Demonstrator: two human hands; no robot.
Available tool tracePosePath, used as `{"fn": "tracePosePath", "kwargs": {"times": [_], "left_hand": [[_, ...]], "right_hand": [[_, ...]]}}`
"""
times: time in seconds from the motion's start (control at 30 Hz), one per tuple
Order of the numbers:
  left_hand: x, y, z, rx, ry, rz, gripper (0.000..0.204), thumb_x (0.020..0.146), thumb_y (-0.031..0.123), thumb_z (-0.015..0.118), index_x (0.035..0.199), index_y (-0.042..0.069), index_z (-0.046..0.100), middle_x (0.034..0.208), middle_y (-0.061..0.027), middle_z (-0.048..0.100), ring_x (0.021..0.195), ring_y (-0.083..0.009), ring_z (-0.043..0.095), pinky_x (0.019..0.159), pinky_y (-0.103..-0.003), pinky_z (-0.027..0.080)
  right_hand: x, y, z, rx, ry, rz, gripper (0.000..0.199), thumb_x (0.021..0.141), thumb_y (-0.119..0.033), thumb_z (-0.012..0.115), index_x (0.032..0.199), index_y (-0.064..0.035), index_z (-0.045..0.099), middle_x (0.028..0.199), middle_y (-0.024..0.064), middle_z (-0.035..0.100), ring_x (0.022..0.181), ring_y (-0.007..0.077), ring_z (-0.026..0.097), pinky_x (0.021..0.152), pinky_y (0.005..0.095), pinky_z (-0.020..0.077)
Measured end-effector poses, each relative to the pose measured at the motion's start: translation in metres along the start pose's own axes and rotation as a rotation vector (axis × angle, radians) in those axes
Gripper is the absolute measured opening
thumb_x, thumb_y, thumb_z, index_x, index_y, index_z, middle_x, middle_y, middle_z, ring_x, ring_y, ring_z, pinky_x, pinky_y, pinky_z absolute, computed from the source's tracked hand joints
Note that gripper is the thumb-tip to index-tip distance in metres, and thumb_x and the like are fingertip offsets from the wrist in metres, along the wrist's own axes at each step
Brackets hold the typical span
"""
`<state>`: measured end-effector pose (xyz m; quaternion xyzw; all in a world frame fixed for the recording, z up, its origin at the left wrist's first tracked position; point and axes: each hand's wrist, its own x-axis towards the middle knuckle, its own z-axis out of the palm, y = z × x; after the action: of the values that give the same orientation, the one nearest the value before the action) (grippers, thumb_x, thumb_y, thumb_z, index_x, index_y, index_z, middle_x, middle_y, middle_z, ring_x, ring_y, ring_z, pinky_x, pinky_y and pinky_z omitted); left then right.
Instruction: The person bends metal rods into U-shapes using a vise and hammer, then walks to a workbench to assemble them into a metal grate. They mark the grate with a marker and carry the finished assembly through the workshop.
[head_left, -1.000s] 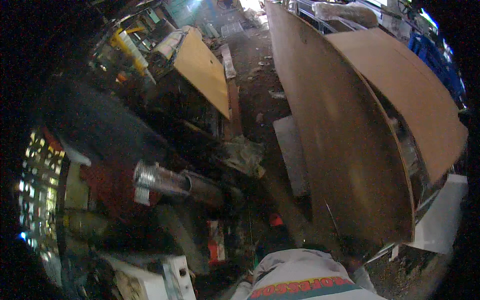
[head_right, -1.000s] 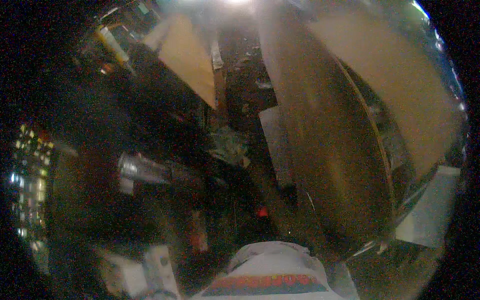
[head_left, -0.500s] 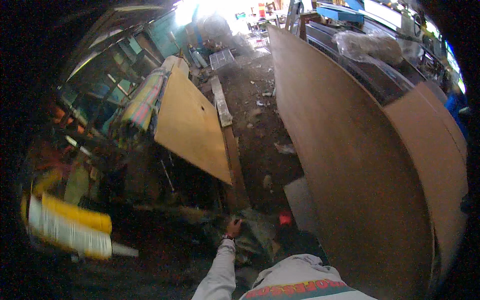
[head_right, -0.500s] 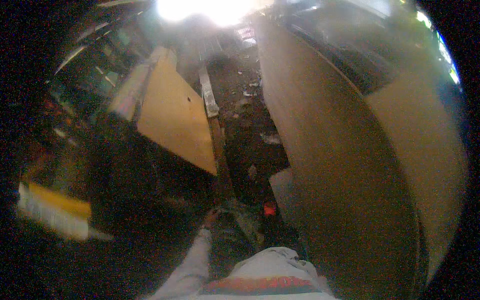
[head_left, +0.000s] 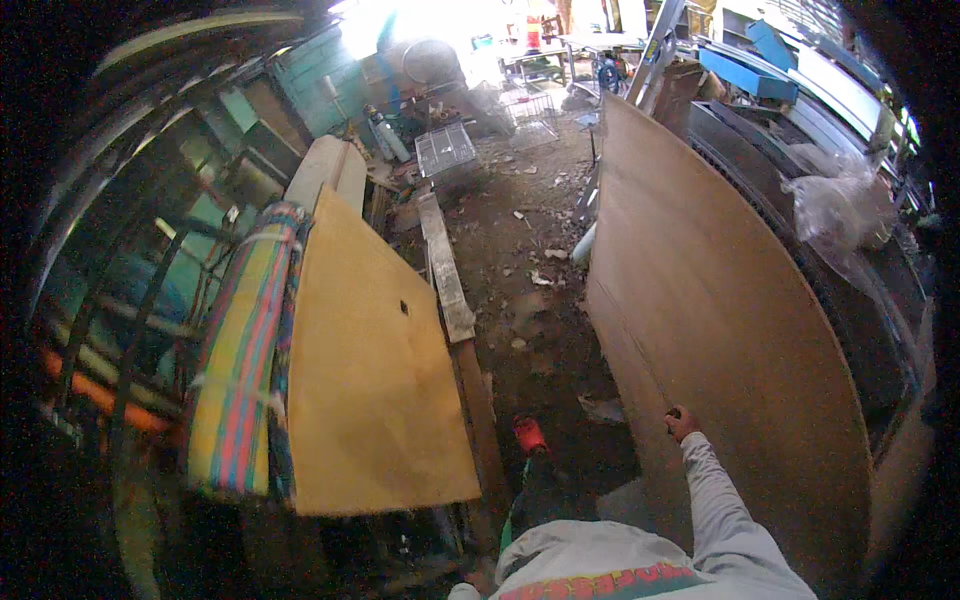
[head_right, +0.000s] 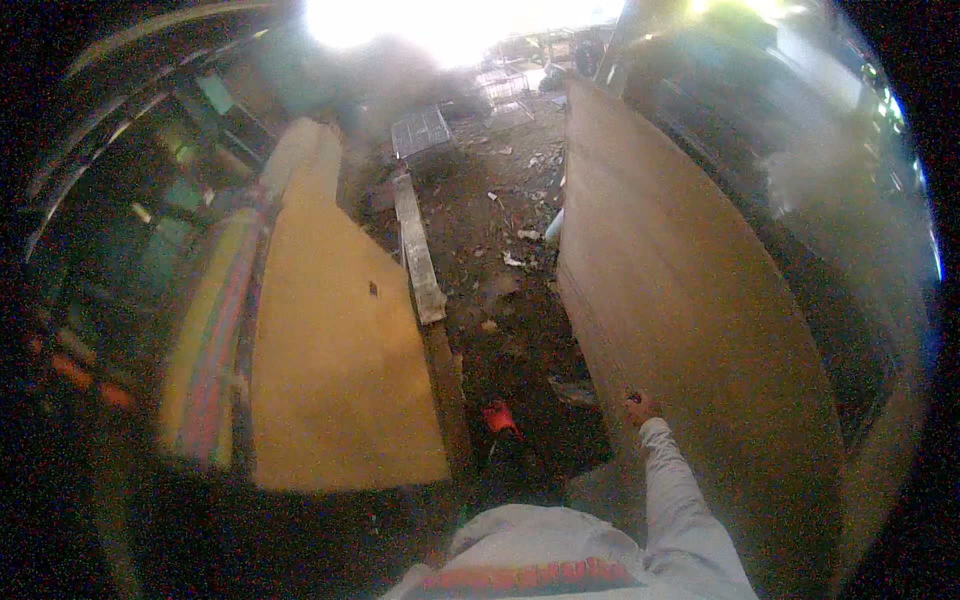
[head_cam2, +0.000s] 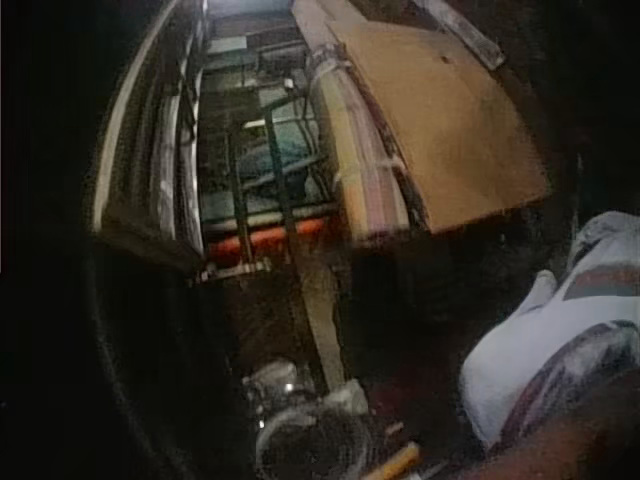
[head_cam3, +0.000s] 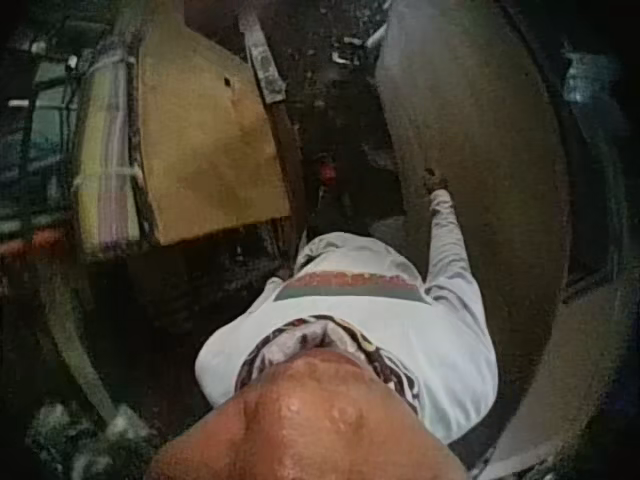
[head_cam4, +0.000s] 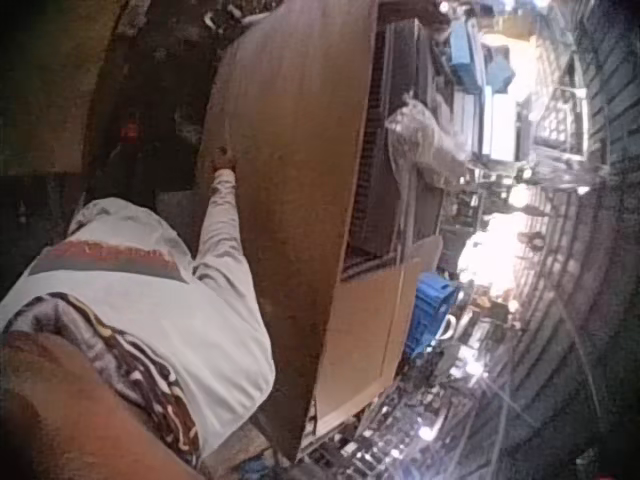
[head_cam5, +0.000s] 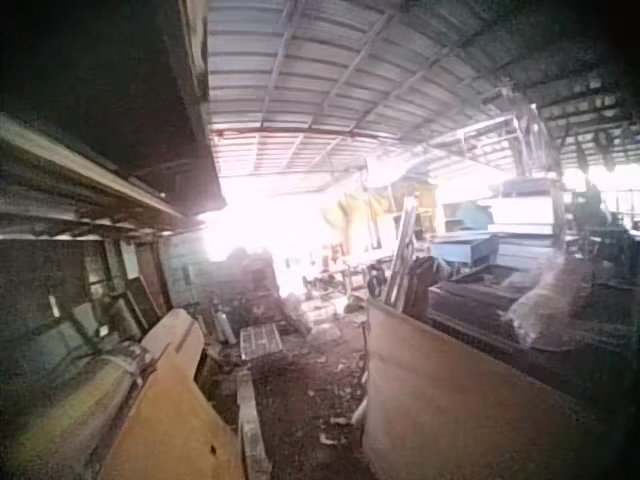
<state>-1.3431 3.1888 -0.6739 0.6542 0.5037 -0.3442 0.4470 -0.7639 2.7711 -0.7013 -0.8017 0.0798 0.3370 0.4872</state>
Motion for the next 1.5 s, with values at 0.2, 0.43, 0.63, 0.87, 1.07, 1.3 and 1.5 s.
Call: {"fn": "tracePosePath", "kwargs": {"times": [0.2, 0.43, 0.63, 0.87, 1.07, 1.3, 1.5], "left_hand": [[0.149, 0.265, -0.21, 0.086, 0.123, 0.176, 0.035, 0.097, 0.032, 0.064, 0.112, 0.001, 0.069, 0.095, -0.0086, 0.073, 0.082, -0.0195, 0.068, 0.075, -0.035, 0.054], [0.262, 0.733, -0.39, -0.035, 0.3, 0.609, 0.031, 0.097, 0.028, 0.063, 0.111, 0.001, 0.068, 0.095, -0.0077, 0.074, 0.082, -0.0194, 0.069, 0.076, -0.033, 0.055], [0.449, 0.94, -0.559, -0.099, 0.173, 0.638, 0.04, 0.097, 0.034, 0.064, 0.117, -0.001, 0.068, 0.104, -0.0136, 0.074, 0.095, -0.0201, 0.07, 0.084, -0.035, 0.055], [0.494, 1.17, -0.604, 0.196, -0.214, 0.581, 0.047, 0.1, 0.037, 0.059, 0.122, -0.004, 0.066, 0.11, -0.0119, 0.073, 0.097, -0.0217, 0.069, 0.082, -0.035, 0.055], [0.618, 1.289, -0.68, 0.389, -0.066, 0.278, 0.053, 0.095, 0.04, 0.063, 0.133, 0.003, 0.061, 0.112, -0.0121, 0.072, 0.097, -0.0219, 0.068, 0.086, -0.037, 0.054], [0.768, 1.637, -0.751, 0.819, -0.021, 0.612, 0.04, 0.095, 0.036, 0.064, 0.117, 0.004, 0.069, 0.102, -0.0149, 0.074, 0.095, -0.0262, 0.071, 0.083, -0.039, 0.055], [0.844, 1.962, -0.829, 0.334, 0.017, 0.677, 0.04, 0.094, 0.036, 0.066, 0.115, 0.002, 0.07, 0.106, -0.0167, 0.075, 0.097, -0.0275, 0.072, 0.088, -0.038, 0.053]], "right_hand": [[0.111, -0.075, 0.077, -0.268, 0.094, 0.125, 0.064, 0.087, -0.05, 0.067, 0.132, -0.0056, 0.061, 0.118, 0.0187, 0.07, 0.102, 0.038, 0.069, 0.088, 0.0478, 0.0553], [0.173, -0.181, 0.103, -0.226, 0.009, 0.541, 0.059, 0.086, -0.048, 0.067, 0.126, -0.004, 0.064, 0.114, 0.0204, 0.071, 0.099, 0.0385, 0.069, 0.088, 0.0476, 0.0551], [0.404, -0.359, 0.149, -0.247, -0.126, 0.526, 0.056, 0.086, -0.047, 0.068, 0.12, -0.0026, 0.067, 0.111, 0.0218, 0.071, 0.097, 0.0389, 0.07, 0.088, 0.0474, 0.0549], [0.728, -0.62, 0.041, -0.452, 0.094, 0.24, 0.053, 0.085, -0.045, 0.068, 0.114, -0.001, 0.07, 0.107, 0.0235, 0.071, 0.094, 0.0393, 0.07, 0.089, 0.0472, 0.0546], [1.008, -0.909, -0.046, -0.292, 0.341, -0.128, 0.058, 0.083, -0.043, 0.073, 0.121, -0.0001, 0.067, 0.117, 0.0243, 0.069, 0.111, 0.0374, 0.066, 0.096, 0.045, 0.0506], [1.229, -0.964, -0.091, -0.354, 0.566, 0.121, 0.059, 0.082, -0.046, 0.073, 0.123, -0.0032, 0.068, 0.119, 0.0234, 0.069, 0.114, 0.0374, 0.065, 0.1, 0.0433, 0.0497], [1.27, -1.027, -0.073, 0.07, 0.27, 0.354, 0.053, 0.078, -0.045, 0.078, 0.113, -0.0053, 0.073, 0.108, 0.0205, 0.073, 0.104, 0.0351, 0.069, 0.092, 0.0444, 0.0529]]}}
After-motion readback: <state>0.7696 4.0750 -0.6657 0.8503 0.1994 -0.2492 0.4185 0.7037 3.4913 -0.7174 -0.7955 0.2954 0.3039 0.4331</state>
